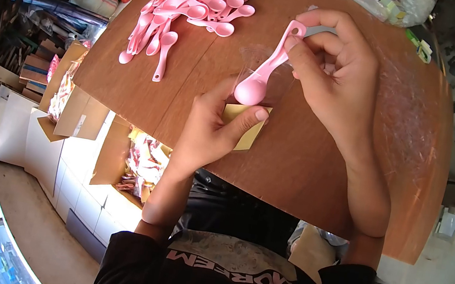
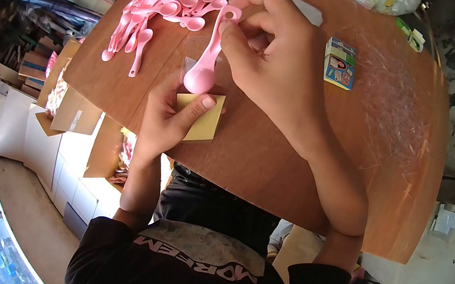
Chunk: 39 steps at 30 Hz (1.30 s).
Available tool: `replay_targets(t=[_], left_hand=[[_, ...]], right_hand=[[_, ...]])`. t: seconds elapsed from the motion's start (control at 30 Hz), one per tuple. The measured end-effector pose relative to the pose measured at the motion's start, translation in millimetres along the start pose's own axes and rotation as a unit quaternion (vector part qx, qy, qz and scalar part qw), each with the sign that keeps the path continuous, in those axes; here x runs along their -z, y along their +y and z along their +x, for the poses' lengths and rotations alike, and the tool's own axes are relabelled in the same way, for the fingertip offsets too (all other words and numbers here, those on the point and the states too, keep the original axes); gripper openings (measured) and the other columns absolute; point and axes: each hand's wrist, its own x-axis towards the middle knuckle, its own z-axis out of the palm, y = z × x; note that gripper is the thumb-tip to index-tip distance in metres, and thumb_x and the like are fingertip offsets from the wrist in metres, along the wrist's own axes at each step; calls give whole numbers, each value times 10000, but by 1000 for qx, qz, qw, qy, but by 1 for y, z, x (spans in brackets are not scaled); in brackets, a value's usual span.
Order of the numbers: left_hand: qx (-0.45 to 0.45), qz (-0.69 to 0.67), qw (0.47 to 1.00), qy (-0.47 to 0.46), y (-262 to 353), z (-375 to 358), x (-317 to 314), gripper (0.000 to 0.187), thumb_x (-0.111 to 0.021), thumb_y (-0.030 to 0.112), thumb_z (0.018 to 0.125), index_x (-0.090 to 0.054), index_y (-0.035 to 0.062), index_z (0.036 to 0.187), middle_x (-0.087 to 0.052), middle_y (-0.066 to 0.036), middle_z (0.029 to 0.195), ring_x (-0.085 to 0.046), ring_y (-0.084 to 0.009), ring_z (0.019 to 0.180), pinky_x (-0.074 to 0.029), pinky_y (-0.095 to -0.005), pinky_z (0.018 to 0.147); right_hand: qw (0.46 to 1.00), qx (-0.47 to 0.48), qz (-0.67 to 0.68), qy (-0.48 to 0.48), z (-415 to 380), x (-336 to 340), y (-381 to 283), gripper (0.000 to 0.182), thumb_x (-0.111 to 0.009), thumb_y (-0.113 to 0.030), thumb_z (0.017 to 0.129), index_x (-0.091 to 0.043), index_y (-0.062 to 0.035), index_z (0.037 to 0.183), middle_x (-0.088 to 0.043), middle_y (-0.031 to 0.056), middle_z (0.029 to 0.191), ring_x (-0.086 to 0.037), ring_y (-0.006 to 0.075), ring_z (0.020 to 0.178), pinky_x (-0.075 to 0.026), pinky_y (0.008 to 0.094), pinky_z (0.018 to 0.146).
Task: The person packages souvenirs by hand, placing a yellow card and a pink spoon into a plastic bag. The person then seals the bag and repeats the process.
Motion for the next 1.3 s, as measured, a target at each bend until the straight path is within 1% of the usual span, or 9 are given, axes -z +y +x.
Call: replay_targets(t=[0.3,0.37,0.43,0.5,0.67,0.77,0.83,1.17,1.3], left_hand=[[15,-104,994,-15,13,2,-4,350,-666,94,905,-546,-31,1208,-695,-84,990,-643,-101,882,-513,-253,762],[16,-101,994,-43,8,3,-4,353,-657,88,909,-539,-35,1218,-695,-90,1006,-650,-112,900,-517,-256,771],[14,-97,993,-70,8,4,-5,357,-649,82,913,-531,-40,1228,-694,-97,1023,-657,-123,919,-522,-259,780],[20,-95,993,-66,11,3,-9,360,-649,80,912,-533,-43,1230,-697,-91,1005,-661,-132,939,-520,-263,804],[-116,-34,992,-39,4,5,-8,713,-803,169,777,-424,-15,1351,-486,-181,1351,-470,-261,1273,-377,-379,1052],[-146,15,988,38,11,6,-6,707,-798,160,772,-425,10,1354,-438,-180,1381,-428,-292,1306,-354,-415,1070],[-149,28,987,61,14,6,-9,688,-778,126,778,-421,30,1359,-425,-166,1385,-419,-306,1310,-354,-438,1067],[-157,-46,985,57,31,24,-20,461,-717,119,855,-518,-28,1244,-586,-152,1193,-567,-224,1116,-443,-362,980],[-53,-234,971,13,39,22,-23,219,-620,43,926,-580,-66,1112,-675,-103,944,-648,-111,799,-536,-237,695]], right_hand=[[967,157,-168,-110,0,1,2,232,-636,-59,896,-569,9,1108,-677,63,983,-626,103,911,-463,212,764],[974,-145,107,-137,-2,-2,-4,315,-634,-88,896,-523,7,1175,-681,76,960,-639,129,915,-464,220,820],[961,-186,115,-168,0,6,-7,361,-628,-79,893,-486,10,1213,-684,93,964,-639,124,909,-479,232,820],[971,-142,107,-158,1,10,-7,380,-665,-84,869,-499,16,1196,-670,70,848,-625,92,779,-495,234,663],[994,81,-29,-59,-1,26,-33,321,-619,58,861,-515,61,1165,-675,97,932,-652,114,844,-509,223,736],[945,307,-52,96,4,29,-28,298,-617,76,858,-545,70,1147,-676,104,947,-674,138,827,-523,238,739],[932,305,-178,89,9,28,-29,293,-631,75,847,-584,55,1135,-689,93,919,-685,138,814,-529,243,738],[982,105,-88,-131,3,29,-34,330,-625,75,819,-598,26,1144,-696,48,820,-655,84,776,-509,210,720],[985,41,-41,-165,0,30,-34,352,-644,53,800,-599,8,1147,-684,56,892,-649,100,820,-509,235,731]])
